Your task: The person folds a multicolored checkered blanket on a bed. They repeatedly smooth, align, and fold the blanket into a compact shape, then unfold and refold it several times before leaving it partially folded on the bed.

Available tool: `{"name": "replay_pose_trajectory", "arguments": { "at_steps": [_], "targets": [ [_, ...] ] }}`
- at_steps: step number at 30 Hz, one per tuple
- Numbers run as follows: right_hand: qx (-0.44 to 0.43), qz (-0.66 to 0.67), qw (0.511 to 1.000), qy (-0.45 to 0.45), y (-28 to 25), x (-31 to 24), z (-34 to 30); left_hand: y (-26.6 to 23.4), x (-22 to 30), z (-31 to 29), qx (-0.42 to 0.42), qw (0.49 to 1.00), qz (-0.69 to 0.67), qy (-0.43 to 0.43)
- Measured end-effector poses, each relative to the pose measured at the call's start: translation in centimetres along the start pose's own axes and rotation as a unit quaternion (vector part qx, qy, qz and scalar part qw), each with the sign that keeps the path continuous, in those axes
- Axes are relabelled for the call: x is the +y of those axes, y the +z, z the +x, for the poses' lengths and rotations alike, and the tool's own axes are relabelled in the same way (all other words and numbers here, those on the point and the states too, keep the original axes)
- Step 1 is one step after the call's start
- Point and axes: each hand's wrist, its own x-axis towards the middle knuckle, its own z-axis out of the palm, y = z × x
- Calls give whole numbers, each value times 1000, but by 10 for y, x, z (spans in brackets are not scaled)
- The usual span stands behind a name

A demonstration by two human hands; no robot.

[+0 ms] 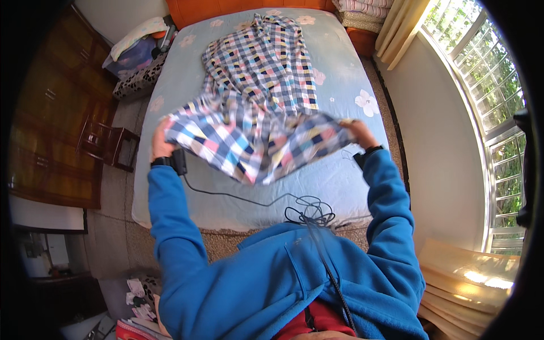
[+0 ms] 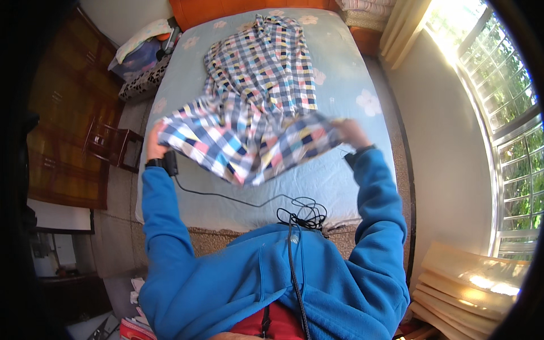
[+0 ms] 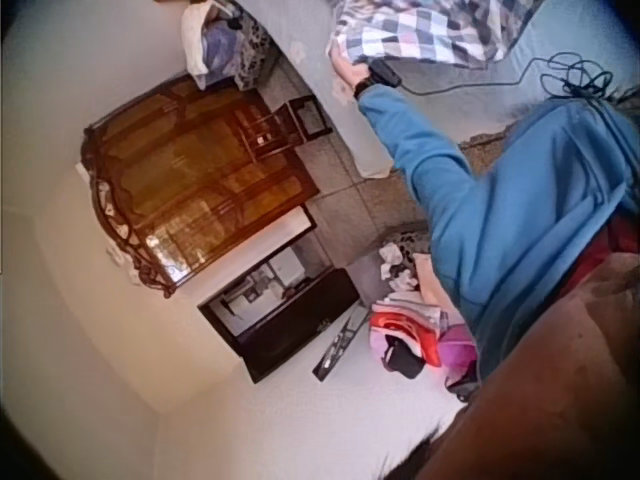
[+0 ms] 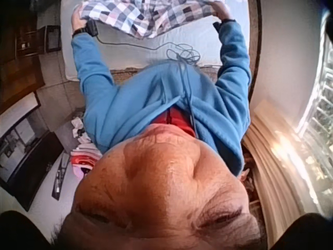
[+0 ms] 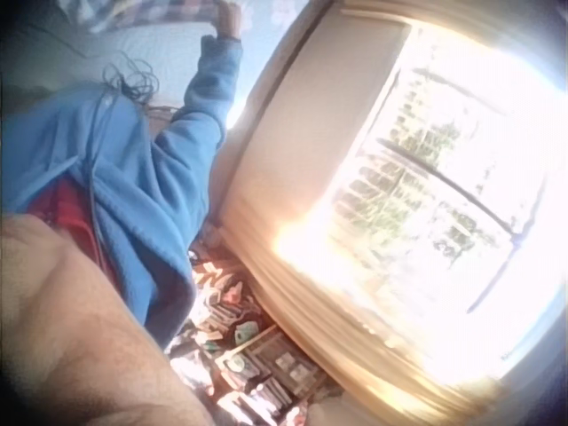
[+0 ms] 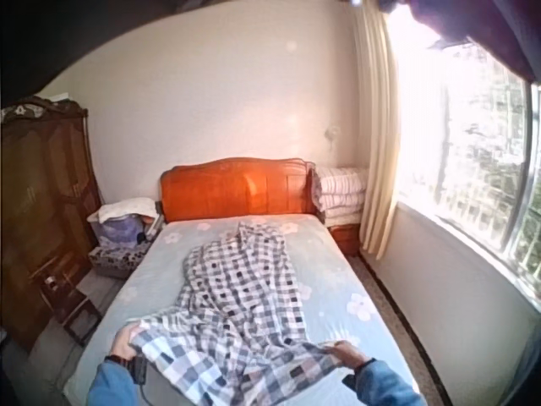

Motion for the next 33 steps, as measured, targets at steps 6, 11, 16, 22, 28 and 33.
{"name": "replay_pose_trajectory", "arguments": {
  "at_steps": [6,11,16,22,28,33],
  "targets": [
    [75,258,959,-84,-123,-11,-82,-11,48,-127,10,1000,9,-14],
    [203,163,963,69,-99,136,-127,-62,-87,-214,177,971,81,-141],
    [113,-90,960,242,1,300,-203,-126,-213,-281,221,905,126,-341],
    [-3,-12,875,484,100,358,-318,-192,-238,-325,206,748,410,-480],
    [53,175,797,575,129,328,-334,-218,-230,-296,138,667,413,-604],
    [-19,29,761,648,132,364,-308,-247,-275,-265,-40,611,526,-590]
  ]
}}
